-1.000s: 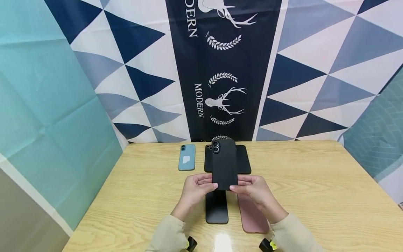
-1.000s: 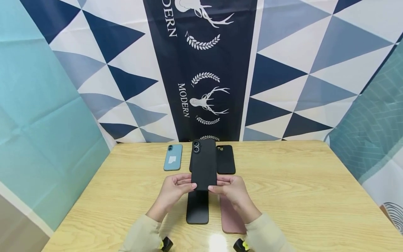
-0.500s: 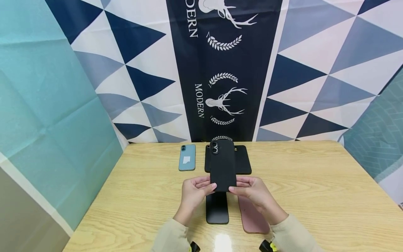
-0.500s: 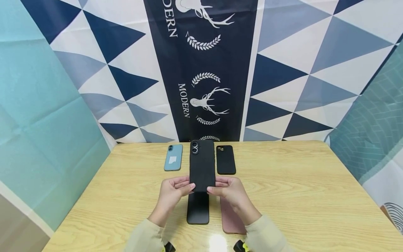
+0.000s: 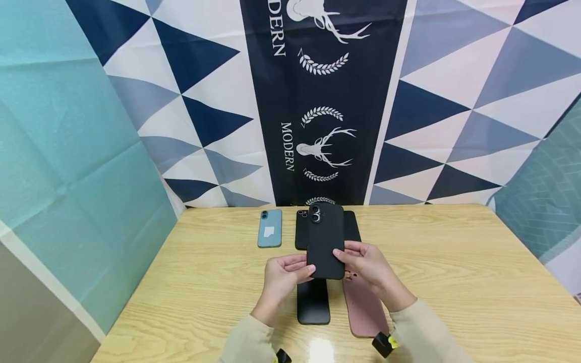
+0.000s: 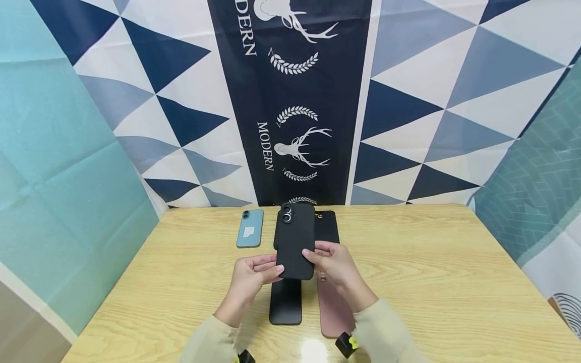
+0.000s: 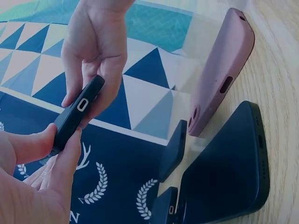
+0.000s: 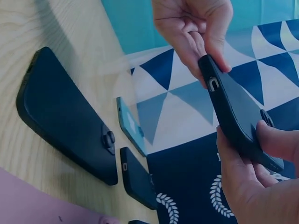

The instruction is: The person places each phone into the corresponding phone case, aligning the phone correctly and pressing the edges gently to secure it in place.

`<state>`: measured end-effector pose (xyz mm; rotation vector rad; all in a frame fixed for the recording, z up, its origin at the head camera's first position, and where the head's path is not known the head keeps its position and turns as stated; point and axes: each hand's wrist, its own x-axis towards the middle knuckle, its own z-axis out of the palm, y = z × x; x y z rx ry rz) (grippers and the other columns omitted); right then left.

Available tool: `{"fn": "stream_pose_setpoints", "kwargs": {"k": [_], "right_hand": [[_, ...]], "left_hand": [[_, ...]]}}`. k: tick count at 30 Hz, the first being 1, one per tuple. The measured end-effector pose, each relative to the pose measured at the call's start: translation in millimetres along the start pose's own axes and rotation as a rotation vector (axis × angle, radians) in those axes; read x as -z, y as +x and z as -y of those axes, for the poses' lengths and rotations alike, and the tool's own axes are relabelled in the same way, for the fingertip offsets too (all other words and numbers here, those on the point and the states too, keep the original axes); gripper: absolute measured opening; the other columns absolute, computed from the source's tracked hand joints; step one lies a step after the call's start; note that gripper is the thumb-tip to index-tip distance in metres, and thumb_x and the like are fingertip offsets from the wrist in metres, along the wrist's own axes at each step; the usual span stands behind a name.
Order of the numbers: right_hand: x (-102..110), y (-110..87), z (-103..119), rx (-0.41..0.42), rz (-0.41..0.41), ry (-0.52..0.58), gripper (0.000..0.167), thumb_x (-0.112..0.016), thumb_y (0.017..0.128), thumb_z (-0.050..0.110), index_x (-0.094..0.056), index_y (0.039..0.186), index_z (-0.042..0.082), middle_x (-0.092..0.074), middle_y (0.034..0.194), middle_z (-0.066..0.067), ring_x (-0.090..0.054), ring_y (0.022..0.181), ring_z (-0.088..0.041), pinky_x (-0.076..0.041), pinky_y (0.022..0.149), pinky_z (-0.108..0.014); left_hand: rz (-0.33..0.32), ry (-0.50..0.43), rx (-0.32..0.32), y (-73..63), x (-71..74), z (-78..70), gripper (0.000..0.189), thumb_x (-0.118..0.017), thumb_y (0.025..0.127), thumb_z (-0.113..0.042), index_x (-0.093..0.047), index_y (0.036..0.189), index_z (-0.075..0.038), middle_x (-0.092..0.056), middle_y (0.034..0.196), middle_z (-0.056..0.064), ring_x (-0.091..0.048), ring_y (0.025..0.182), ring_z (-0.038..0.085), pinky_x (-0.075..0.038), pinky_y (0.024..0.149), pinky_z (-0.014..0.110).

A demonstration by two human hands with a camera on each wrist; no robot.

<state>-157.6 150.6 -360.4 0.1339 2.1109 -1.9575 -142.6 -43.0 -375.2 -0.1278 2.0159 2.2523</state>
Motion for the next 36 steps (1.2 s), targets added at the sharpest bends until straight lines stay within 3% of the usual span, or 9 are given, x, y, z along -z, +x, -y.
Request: {"fn": "stream_pose_setpoints", "kwargs": {"k": [6,12,18,22,28,36], "right_hand": [[-0.5,1.0,5.5,-0.015,-0.017,-0.021,0.053,-0.065,0.093,0.020,-0.048,0.132,-0.010,-0.073,0.107,-0.010,-0.071,0.086,-0.008,-0.058,0.078,-0.022],[-2.0,-0.8,-2.1,-0.025,-0.051,0.026,0.051,-0.065,0.092,0.019,-0.051,0.130,-0.011,-0.074,0.101,-0.005,-0.071,0.078,-0.006,-0.056,0.070,-0.020],[-5.2,-3.9,-9.7,-0.010,-0.035,0.061,0.050,-0.064,0.093,0.017,-0.049,0.130,-0.013,-0.075,0.095,0.000,-0.070,0.075,-0.004,-0.056,0.068,-0.019],[-9.5,-6.0,-11.2,-0.005,-0.015,0.052,0.052,-0.065,0.092,0.016,-0.048,0.130,-0.015,-0.074,0.097,-0.002,-0.070,0.076,-0.004,-0.057,0.070,-0.020],[-12.9,-9.1,-12.7,0.016,-0.001,0.023,0.051,-0.066,0.091,0.015,-0.050,0.128,-0.016,-0.074,0.101,-0.006,-0.069,0.079,-0.003,-0.059,0.073,-0.020],[-10.8,-8.5,-16.1,0.060,0.099,0.055,0.050,-0.065,0.092,0.017,-0.051,0.127,-0.015,-0.075,0.097,0.003,-0.069,0.081,-0.002,-0.058,0.076,-0.020]], "left_hand": [[0.053,0.060,-0.019,2.0,1.5,0.8,0.034,-0.075,0.079,0.001,-0.066,0.110,0.009,-0.073,0.101,0.023,-0.072,0.079,0.012,-0.061,0.073,0.034],[0.089,0.127,-0.044,2.9,3.5,1.8,0.033,-0.075,0.079,0.001,-0.067,0.110,0.009,-0.072,0.102,0.024,-0.073,0.081,0.015,-0.061,0.072,0.033],[0.136,0.241,-0.019,7.5,6.5,-0.5,0.029,-0.073,0.084,-0.010,-0.068,0.107,0.007,-0.073,0.098,0.022,-0.073,0.082,0.018,-0.061,0.073,0.032],[0.119,0.300,-0.012,12.3,7.5,-6.8,0.034,-0.073,0.085,-0.015,-0.067,0.112,0.005,-0.073,0.103,0.020,-0.073,0.088,0.019,-0.061,0.077,0.031],[0.079,0.289,-0.014,15.0,10.2,-13.7,0.043,-0.074,0.084,-0.012,-0.062,0.121,0.005,-0.070,0.113,0.021,-0.069,0.103,0.023,-0.060,0.081,0.032],[0.064,0.271,-0.061,11.3,11.4,-13.2,0.043,-0.075,0.082,-0.009,-0.062,0.119,0.009,-0.069,0.114,0.024,-0.070,0.103,0.028,-0.061,0.078,0.032]]}}
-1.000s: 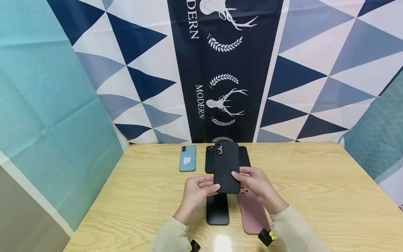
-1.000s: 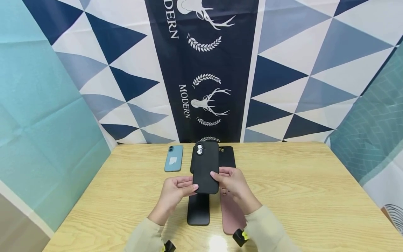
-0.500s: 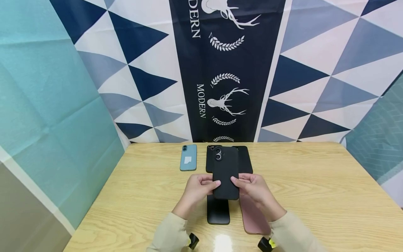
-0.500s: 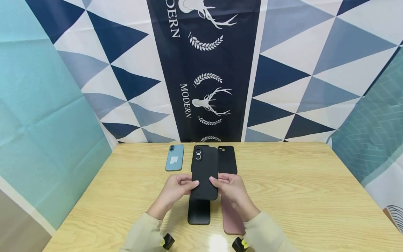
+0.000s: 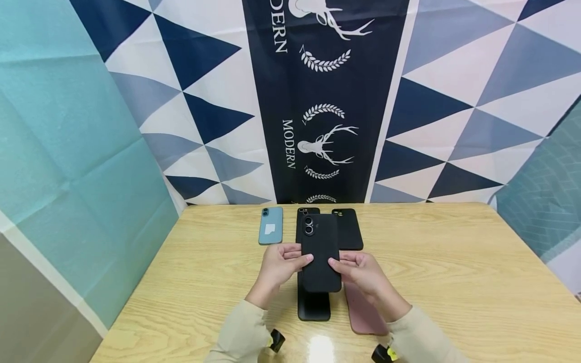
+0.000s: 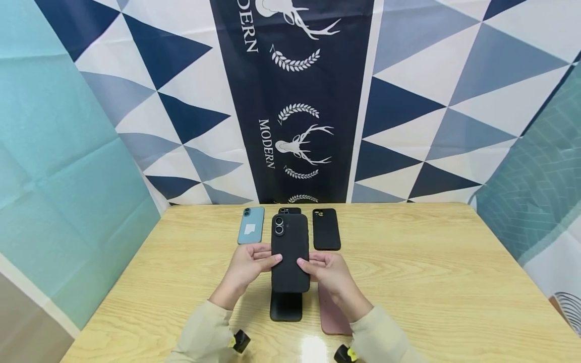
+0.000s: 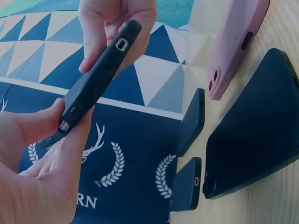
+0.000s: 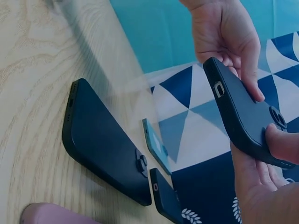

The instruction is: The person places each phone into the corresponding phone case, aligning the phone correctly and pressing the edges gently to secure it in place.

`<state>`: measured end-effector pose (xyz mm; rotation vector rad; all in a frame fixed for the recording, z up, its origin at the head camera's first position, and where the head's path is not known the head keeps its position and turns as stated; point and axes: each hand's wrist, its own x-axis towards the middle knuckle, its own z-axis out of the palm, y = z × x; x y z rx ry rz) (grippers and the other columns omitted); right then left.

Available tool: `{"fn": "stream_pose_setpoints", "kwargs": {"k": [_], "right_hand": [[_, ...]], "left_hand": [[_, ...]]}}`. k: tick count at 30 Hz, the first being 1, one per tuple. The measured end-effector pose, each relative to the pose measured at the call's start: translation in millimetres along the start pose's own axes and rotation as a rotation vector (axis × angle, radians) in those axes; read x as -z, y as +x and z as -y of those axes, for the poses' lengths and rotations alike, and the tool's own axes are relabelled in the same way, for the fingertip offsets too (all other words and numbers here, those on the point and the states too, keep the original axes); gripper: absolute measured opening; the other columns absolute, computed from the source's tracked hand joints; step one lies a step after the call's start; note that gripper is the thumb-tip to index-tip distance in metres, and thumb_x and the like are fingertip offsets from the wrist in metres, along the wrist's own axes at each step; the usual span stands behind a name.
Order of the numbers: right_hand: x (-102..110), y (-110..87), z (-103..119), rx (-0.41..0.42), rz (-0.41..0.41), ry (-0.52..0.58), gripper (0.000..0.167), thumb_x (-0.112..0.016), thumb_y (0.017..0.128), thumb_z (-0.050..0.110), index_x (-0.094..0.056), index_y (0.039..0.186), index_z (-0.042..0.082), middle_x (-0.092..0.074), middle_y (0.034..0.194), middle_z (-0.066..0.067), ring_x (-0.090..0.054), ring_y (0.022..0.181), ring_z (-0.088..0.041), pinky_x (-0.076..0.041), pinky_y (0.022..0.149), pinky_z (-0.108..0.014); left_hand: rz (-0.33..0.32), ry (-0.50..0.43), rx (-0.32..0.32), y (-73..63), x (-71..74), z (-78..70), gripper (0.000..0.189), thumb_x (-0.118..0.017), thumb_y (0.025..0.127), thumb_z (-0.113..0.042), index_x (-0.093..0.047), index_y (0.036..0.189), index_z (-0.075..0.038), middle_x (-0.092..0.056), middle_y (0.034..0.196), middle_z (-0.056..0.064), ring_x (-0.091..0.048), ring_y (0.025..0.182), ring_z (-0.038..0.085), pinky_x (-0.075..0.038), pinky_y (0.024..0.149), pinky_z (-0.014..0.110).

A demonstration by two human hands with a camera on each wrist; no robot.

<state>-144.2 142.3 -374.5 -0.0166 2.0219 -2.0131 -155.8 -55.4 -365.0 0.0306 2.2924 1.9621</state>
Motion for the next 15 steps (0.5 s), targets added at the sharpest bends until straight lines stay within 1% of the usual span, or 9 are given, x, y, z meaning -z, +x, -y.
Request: {"fn": "stream_pose_setpoints", "kwargs": {"k": [2,4,7,9,12,15], "right_hand": [[0.0,0.9,-0.4,-0.002,0.019,0.001,0.049,-0.065,0.092,0.017,-0.052,0.128,-0.014,-0.074,0.098,0.003,-0.069,0.083,-0.002,-0.058,0.078,-0.021],[-0.8,1.8,0.3,-0.014,0.021,-0.017,0.048,-0.064,0.093,0.018,-0.053,0.128,-0.013,-0.075,0.100,0.000,-0.070,0.085,-0.003,-0.058,0.080,-0.023],[-2.1,3.0,3.9,-0.048,-0.003,-0.066,0.048,-0.064,0.093,0.020,-0.054,0.128,-0.011,-0.074,0.108,-0.009,-0.069,0.089,-0.006,-0.058,0.084,-0.025],[-2.6,3.6,7.5,-0.072,-0.030,-0.099,0.052,-0.065,0.092,0.022,-0.051,0.131,-0.010,-0.070,0.115,-0.015,-0.068,0.091,-0.007,-0.057,0.082,-0.026],[-0.8,4.6,12.5,-0.087,-0.064,-0.114,0.061,-0.065,0.092,0.026,-0.044,0.137,-0.009,-0.062,0.128,-0.022,-0.067,0.097,-0.010,-0.056,0.084,-0.025],[2.0,5.6,16.9,-0.081,-0.092,-0.092,0.062,-0.064,0.093,0.024,-0.039,0.141,-0.007,-0.056,0.134,-0.026,-0.067,0.101,-0.012,-0.056,0.088,-0.027]], "left_hand": [[-0.023,-0.003,-0.016,-1.0,-0.7,0.0,0.041,-0.075,0.081,-0.008,-0.063,0.117,0.010,-0.069,0.112,0.025,-0.071,0.100,0.028,-0.061,0.075,0.032],[-0.051,-0.019,-0.006,-1.8,-1.8,-0.1,0.040,-0.076,0.081,-0.008,-0.065,0.115,0.009,-0.070,0.109,0.025,-0.073,0.094,0.024,-0.061,0.073,0.031],[-0.085,-0.059,0.025,-2.4,-3.4,0.1,0.039,-0.077,0.080,-0.008,-0.066,0.113,0.008,-0.072,0.103,0.023,-0.073,0.084,0.017,-0.061,0.070,0.029],[-0.096,-0.089,0.048,-2.7,-3.9,0.3,0.039,-0.077,0.079,-0.008,-0.066,0.114,0.007,-0.073,0.102,0.023,-0.072,0.080,0.013,-0.061,0.069,0.028],[-0.083,-0.104,0.050,-3.9,-4.3,0.7,0.040,-0.077,0.079,-0.008,-0.066,0.114,0.008,-0.073,0.101,0.023,-0.072,0.078,0.011,-0.061,0.069,0.028],[-0.049,-0.111,0.044,-5.5,-4.2,0.9,0.038,-0.077,0.079,-0.007,-0.067,0.112,0.008,-0.073,0.101,0.023,-0.072,0.079,0.010,-0.061,0.070,0.029]]}}
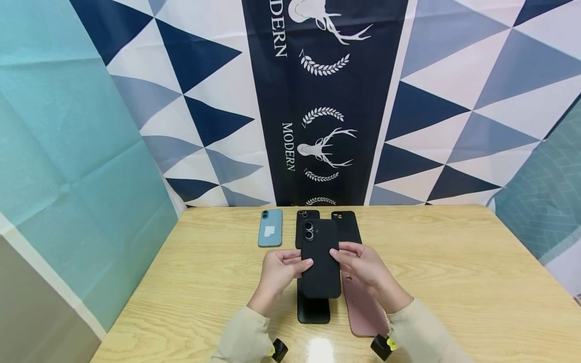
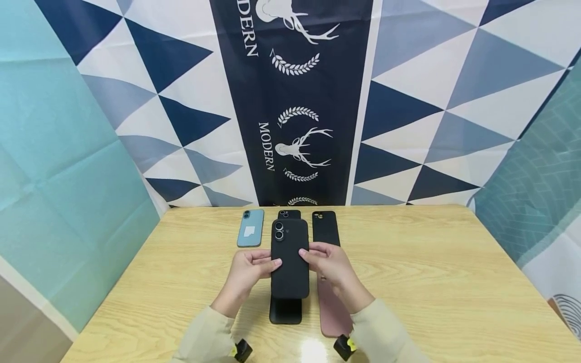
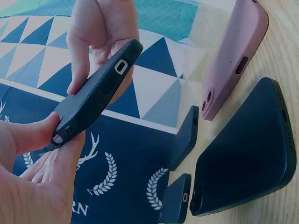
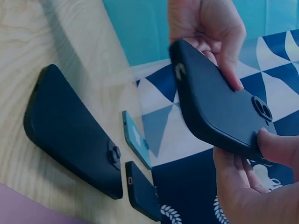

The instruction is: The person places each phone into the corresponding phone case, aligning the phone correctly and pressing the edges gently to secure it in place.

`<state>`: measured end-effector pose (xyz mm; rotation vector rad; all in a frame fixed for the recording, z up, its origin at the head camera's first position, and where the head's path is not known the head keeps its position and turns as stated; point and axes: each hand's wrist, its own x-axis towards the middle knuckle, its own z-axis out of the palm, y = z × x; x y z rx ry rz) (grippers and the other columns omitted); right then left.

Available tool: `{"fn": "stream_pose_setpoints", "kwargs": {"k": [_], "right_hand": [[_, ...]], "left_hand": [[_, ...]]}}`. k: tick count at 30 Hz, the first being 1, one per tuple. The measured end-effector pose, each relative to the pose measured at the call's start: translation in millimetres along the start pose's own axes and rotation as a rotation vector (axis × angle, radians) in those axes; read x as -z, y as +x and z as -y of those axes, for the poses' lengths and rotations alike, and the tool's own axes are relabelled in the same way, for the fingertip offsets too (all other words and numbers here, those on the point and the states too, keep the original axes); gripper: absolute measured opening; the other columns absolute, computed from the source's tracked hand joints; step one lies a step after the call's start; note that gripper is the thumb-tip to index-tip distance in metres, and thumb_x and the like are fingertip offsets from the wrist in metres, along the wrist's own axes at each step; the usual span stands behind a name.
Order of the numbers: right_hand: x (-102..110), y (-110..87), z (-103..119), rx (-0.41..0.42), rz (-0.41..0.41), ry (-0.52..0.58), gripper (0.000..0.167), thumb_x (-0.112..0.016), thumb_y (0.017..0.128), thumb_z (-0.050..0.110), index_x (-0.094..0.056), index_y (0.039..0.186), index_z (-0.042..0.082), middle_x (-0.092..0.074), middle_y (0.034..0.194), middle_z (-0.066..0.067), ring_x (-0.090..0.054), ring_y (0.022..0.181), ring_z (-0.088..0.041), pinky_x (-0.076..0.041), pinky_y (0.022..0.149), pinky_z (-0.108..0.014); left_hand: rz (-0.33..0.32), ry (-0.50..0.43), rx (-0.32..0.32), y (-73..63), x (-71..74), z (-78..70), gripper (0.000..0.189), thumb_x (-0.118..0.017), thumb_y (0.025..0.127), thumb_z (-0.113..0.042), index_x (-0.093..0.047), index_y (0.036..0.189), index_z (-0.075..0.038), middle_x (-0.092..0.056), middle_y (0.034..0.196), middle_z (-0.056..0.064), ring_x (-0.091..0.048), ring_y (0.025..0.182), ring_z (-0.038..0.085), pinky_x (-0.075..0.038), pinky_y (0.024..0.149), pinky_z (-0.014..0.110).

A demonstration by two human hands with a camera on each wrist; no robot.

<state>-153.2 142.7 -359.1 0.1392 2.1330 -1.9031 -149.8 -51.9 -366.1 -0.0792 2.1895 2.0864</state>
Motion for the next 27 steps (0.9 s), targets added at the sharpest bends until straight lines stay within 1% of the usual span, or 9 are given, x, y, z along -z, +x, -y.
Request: {"fn": "stream_pose_setpoints", "kwargs": {"k": [1,4,8,12,15,17,21,23,27], "right_hand": [[1.0,0.0,0.7,0.003,-0.006,0.006,0.062,-0.063,0.094,0.024,-0.038,0.141,-0.008,-0.055,0.135,-0.026,-0.066,0.104,-0.013,-0.056,0.092,-0.028],[3.2,-0.2,0.9,-0.005,-0.030,0.027,0.060,-0.063,0.094,0.022,-0.039,0.140,-0.009,-0.061,0.128,-0.022,-0.067,0.102,-0.013,-0.055,0.093,-0.030],[5.1,-0.4,-2.5,-0.039,-0.047,0.075,0.062,-0.066,0.092,0.022,-0.040,0.138,-0.010,-0.072,0.106,-0.007,-0.070,0.092,-0.011,-0.055,0.087,-0.030],[6.1,-3.9,-7.7,-0.065,-0.040,0.117,0.061,-0.066,0.091,0.019,-0.040,0.137,-0.011,-0.073,0.092,0.003,-0.069,0.081,-0.008,-0.055,0.080,-0.028],[6.9,-6.7,-11.3,-0.066,-0.021,0.125,0.059,-0.065,0.091,0.017,-0.040,0.136,-0.013,-0.073,0.088,0.005,-0.068,0.078,-0.006,-0.057,0.077,-0.024],[7.3,-7.8,-12.6,-0.062,-0.004,0.130,0.059,-0.065,0.091,0.016,-0.040,0.136,-0.014,-0.073,0.087,0.006,-0.068,0.078,-0.005,-0.057,0.076,-0.022],[6.3,-8.7,-14.1,-0.037,0.038,0.149,0.060,-0.064,0.091,0.014,-0.038,0.136,-0.015,-0.073,0.087,0.007,-0.068,0.080,-0.003,-0.056,0.076,-0.019],[5.0,-8.8,-14.8,-0.026,0.054,0.163,0.059,-0.064,0.091,0.014,-0.040,0.136,-0.015,-0.073,0.087,0.008,-0.068,0.080,-0.002,-0.056,0.076,-0.019],[2.7,-8.7,-15.8,-0.020,0.071,0.194,0.055,-0.064,0.091,0.013,-0.044,0.134,-0.014,-0.073,0.085,0.010,-0.068,0.079,-0.001,-0.056,0.075,-0.019]], "left_hand": [[0.012,0.004,-0.006,-0.9,-0.1,0.2,0.037,-0.077,0.079,-0.007,-0.067,0.112,0.008,-0.073,0.100,0.023,-0.072,0.079,0.011,-0.061,0.070,0.029],[0.025,0.038,-0.035,-3.0,-0.7,2.3,0.033,-0.077,0.078,-0.006,-0.070,0.107,0.007,-0.073,0.099,0.022,-0.073,0.081,0.013,-0.061,0.069,0.029],[0.021,0.126,-0.072,-5.6,-1.7,5.6,0.030,-0.079,0.077,-0.008,-0.072,0.103,0.006,-0.074,0.096,0.021,-0.074,0.083,0.017,-0.061,0.066,0.029],[0.038,0.191,-0.079,-7.9,-2.4,7.7,0.028,-0.079,0.077,-0.011,-0.072,0.099,0.005,-0.075,0.092,0.019,-0.073,0.079,0.015,-0.059,0.064,0.025],[0.051,0.232,-0.087,-8.7,-2.6,8.0,0.027,-0.079,0.077,-0.014,-0.072,0.098,0.004,-0.075,0.089,0.017,-0.071,0.078,0.013,-0.057,0.063,0.022],[0.055,0.247,-0.100,-8.3,-2.6,7.0,0.028,-0.079,0.078,-0.015,-0.072,0.098,0.003,-0.075,0.091,0.017,-0.071,0.080,0.015,-0.057,0.065,0.023],[0.050,0.256,-0.119,-4.8,-2.0,2.8,0.034,-0.078,0.080,-0.017,-0.070,0.107,0.004,-0.074,0.100,0.017,-0.071,0.094,0.023,-0.060,0.076,0.030],[0.039,0.259,-0.121,-3.3,-1.5,0.9,0.037,-0.077,0.080,-0.017,-0.069,0.109,0.005,-0.073,0.103,0.018,-0.070,0.099,0.026,-0.060,0.079,0.033],[0.008,0.258,-0.116,-4.7,-1.0,-2.1,0.039,-0.078,0.079,-0.016,-0.068,0.109,0.006,-0.073,0.105,0.019,-0.070,0.098,0.026,-0.061,0.074,0.031]]}}
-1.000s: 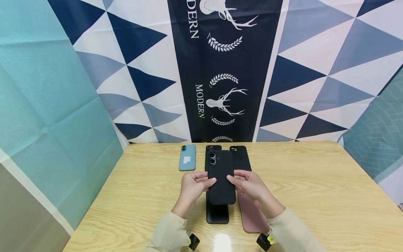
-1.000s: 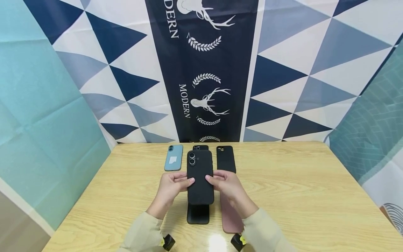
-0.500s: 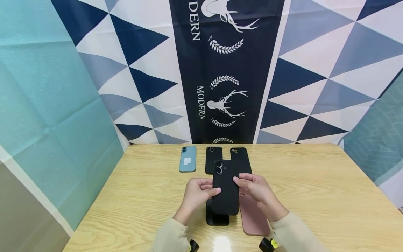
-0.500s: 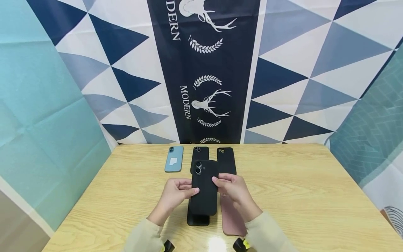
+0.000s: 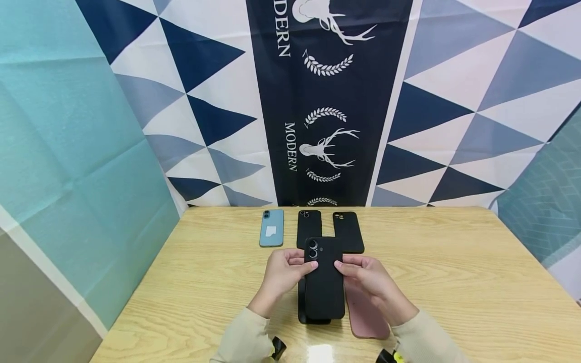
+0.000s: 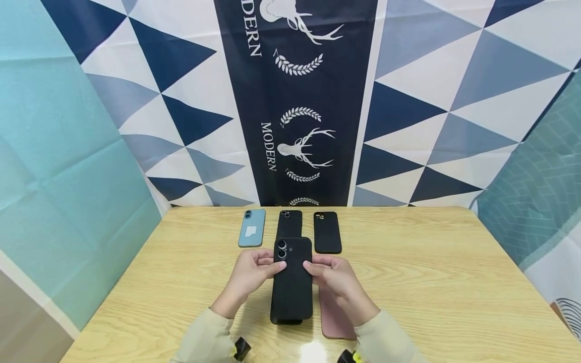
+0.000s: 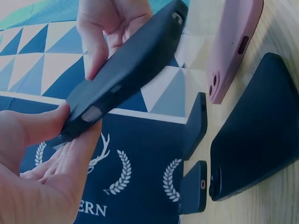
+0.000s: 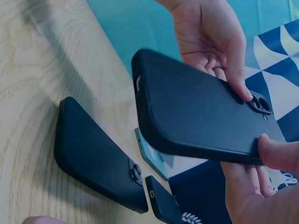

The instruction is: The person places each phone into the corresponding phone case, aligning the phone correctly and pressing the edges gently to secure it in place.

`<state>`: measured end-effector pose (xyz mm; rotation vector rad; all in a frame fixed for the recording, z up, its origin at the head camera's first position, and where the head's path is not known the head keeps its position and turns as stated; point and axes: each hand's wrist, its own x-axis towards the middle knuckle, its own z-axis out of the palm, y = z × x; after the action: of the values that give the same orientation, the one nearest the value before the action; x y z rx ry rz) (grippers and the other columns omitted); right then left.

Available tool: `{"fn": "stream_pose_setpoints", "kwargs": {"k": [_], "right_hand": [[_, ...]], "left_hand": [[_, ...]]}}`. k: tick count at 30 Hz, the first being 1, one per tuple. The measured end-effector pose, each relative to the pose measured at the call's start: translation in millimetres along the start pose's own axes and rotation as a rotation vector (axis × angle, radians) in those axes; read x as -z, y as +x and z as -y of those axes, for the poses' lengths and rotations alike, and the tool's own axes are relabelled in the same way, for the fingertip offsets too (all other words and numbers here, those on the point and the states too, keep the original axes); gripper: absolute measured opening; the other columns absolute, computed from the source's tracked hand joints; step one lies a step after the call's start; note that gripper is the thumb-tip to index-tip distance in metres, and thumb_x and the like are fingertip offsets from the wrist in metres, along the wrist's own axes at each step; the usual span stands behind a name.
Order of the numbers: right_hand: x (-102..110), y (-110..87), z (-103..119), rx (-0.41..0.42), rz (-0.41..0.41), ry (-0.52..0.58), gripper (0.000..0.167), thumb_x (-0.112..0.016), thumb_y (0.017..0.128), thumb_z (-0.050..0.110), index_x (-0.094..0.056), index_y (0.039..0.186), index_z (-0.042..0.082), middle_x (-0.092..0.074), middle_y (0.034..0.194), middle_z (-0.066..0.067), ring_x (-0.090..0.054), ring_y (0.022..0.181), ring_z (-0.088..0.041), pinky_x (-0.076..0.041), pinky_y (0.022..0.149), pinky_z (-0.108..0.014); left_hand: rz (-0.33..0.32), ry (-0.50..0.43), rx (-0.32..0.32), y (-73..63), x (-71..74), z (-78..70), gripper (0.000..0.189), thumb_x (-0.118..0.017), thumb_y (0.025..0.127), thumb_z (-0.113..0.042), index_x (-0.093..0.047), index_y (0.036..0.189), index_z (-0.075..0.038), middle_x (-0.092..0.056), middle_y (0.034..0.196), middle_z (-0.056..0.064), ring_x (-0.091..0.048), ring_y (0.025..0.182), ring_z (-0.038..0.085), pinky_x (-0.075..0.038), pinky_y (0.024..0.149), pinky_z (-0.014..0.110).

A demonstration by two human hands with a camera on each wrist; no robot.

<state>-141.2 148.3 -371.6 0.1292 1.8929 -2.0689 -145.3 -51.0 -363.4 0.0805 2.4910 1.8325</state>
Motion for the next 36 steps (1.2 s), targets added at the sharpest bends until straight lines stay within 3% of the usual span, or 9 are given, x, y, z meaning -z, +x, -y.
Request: {"fn": "stream_pose_setpoints", "kwargs": {"k": [6,11,19,28,36], "right_hand": [[-1.7,1.6,2.8,-0.024,-0.012,-0.019,0.063,-0.064,0.091,0.016,-0.036,0.139,-0.014,-0.071,0.093,0.006,-0.067,0.084,-0.002,-0.055,0.077,-0.018],[-1.7,4.5,13.2,-0.004,-0.041,-0.066,0.064,-0.065,0.092,0.022,-0.038,0.141,-0.008,-0.068,0.107,0.002,-0.066,0.090,-0.002,-0.055,0.083,-0.020],[5.0,9.8,30.2,0.092,-0.050,-0.098,0.054,-0.065,0.092,0.026,-0.051,0.133,-0.008,-0.071,0.098,0.009,-0.069,0.086,-0.002,-0.056,0.084,-0.019],[7.2,11.5,32.4,0.113,0.026,-0.229,0.044,-0.062,0.094,0.029,-0.062,0.119,-0.008,-0.073,0.091,0.008,-0.066,0.090,-0.003,-0.057,0.089,-0.027],[4.8,9.6,33.7,0.103,0.021,-0.205,0.036,-0.061,0.095,0.028,-0.068,0.109,-0.004,-0.073,0.079,0.011,-0.068,0.079,-0.002,-0.058,0.081,-0.021]], "left_hand": [[-0.072,-0.065,0.017,-2.7,-1.3,-3.8,0.036,-0.079,0.077,-0.012,-0.069,0.106,0.007,-0.074,0.101,0.021,-0.073,0.092,0.025,-0.060,0.065,0.028],[-0.089,-0.107,0.043,-1.7,-1.5,-3.3,0.036,-0.079,0.077,-0.010,-0.069,0.106,0.008,-0.073,0.101,0.021,-0.073,0.088,0.023,-0.061,0.064,0.028],[-0.041,-0.110,0.039,-2.8,-2.7,-2.1,0.030,-0.080,0.076,-0.010,-0.072,0.100,0.005,-0.075,0.095,0.020,-0.073,0.082,0.017,-0.057,0.058,0.023],[0.008,-0.094,0.019,-5.9,-0.2,-3.3,0.027,-0.080,0.075,-0.009,-0.073,0.096,0.005,-0.075,0.092,0.019,-0.072,0.080,0.015,-0.058,0.062,0.023],[0.045,-0.099,0.032,-5.4,-0.7,-2.4,0.024,-0.079,0.077,-0.009,-0.074,0.096,0.004,-0.075,0.090,0.018,-0.072,0.076,0.012,-0.059,0.061,0.025]]}}
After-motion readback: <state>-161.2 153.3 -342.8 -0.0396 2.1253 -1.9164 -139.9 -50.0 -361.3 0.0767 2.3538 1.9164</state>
